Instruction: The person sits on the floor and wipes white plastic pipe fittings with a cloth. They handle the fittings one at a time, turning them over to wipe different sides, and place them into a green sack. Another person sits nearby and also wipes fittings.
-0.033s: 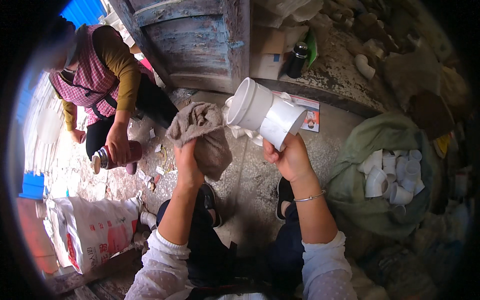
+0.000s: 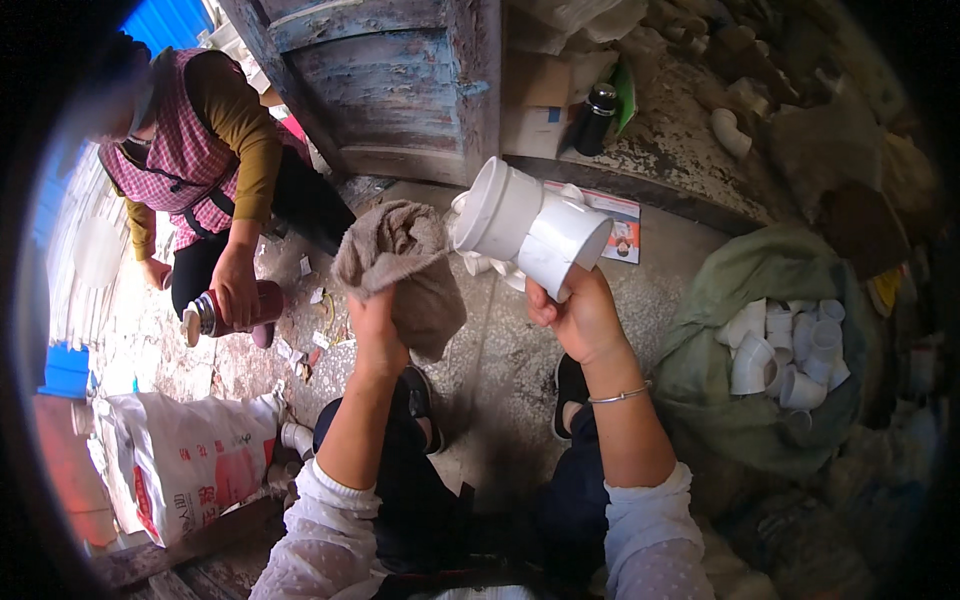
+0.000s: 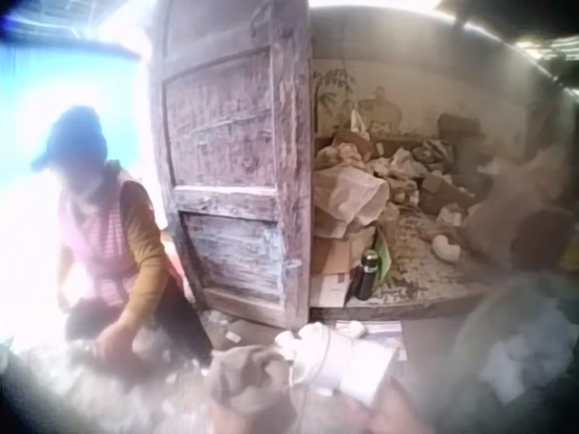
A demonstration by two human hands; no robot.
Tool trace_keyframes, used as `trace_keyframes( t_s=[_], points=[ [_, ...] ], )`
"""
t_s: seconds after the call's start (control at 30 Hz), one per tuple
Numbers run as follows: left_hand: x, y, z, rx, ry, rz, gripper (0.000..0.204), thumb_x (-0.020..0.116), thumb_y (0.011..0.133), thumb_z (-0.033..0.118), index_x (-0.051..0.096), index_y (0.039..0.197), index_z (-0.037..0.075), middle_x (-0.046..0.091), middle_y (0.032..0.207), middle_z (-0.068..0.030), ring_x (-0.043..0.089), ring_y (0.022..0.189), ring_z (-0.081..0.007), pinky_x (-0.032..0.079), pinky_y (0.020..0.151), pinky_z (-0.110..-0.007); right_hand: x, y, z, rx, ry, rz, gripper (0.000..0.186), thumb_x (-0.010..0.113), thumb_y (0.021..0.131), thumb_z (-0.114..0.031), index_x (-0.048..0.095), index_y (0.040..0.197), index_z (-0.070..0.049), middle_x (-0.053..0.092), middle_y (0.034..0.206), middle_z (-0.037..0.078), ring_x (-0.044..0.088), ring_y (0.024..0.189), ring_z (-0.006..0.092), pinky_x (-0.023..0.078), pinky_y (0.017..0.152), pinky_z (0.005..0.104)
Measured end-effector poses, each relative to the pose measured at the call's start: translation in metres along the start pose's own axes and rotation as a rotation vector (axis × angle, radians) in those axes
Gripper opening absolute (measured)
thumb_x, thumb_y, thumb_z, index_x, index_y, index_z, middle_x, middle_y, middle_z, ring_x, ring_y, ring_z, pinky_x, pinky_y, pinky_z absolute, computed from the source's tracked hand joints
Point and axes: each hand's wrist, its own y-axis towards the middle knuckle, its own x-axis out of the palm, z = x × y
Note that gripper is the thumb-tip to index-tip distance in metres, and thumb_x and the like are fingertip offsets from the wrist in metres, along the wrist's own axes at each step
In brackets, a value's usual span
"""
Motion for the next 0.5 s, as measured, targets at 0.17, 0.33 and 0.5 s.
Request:
trace_keyframes(
  t_s=[0.17, 0.33, 0.5],
  points=[
    [0.011, -0.002, -0.01, 0.404, 0.637, 0.042, 0.042, 0.07, 0.067, 0.006, 0.053, 0.104, 0.001, 0.053, 0.092, -0.0153, 0.054, 0.084, -0.0352, 0.045, 0.074, -0.034, 0.019, -0.006, 0.015, 0.041, -0.223, 0.122, 0.018, 0.049, 0.09, -0.019, 0.052, 0.094, -0.002, 0.05, 0.059, 0.007, 0.04, 0.044, 0.0104, 0.031, 0.04, 0.024],
    [-0.001, 0.001, -0.009, 0.321, 0.604, -0.015, 0.03, 0.07, 0.066, 0.002, 0.056, 0.093, 0.001, 0.054, 0.081, -0.0128, 0.055, 0.075, -0.0316, 0.044, 0.068, -0.031, 0.025, -0.009, 0.019, 0.07, -0.221, 0.081, 0.015, 0.049, 0.09, -0.016, 0.051, 0.093, -0.002, 0.049, 0.059, 0.007, 0.039, 0.043, 0.0101, 0.03, 0.039, 0.0239],
    [-0.002, 0.005, -0.009, 0.293, 0.448, -0.132, 0.036, 0.071, 0.065, 0.001, 0.056, 0.098, 0.0, 0.055, 0.087, -0.012, 0.055, 0.08, -0.0281, 0.044, 0.074, -0.03, 0.02, -0.009, 0.01, 0.077, -0.075, 0.06, 0.014, 0.049, 0.09, -0.017, 0.05, 0.089, -0.002, 0.048, 0.057, 0.007, 0.038, 0.042, 0.0089, 0.029, 0.039, 0.0236]
  ],
)
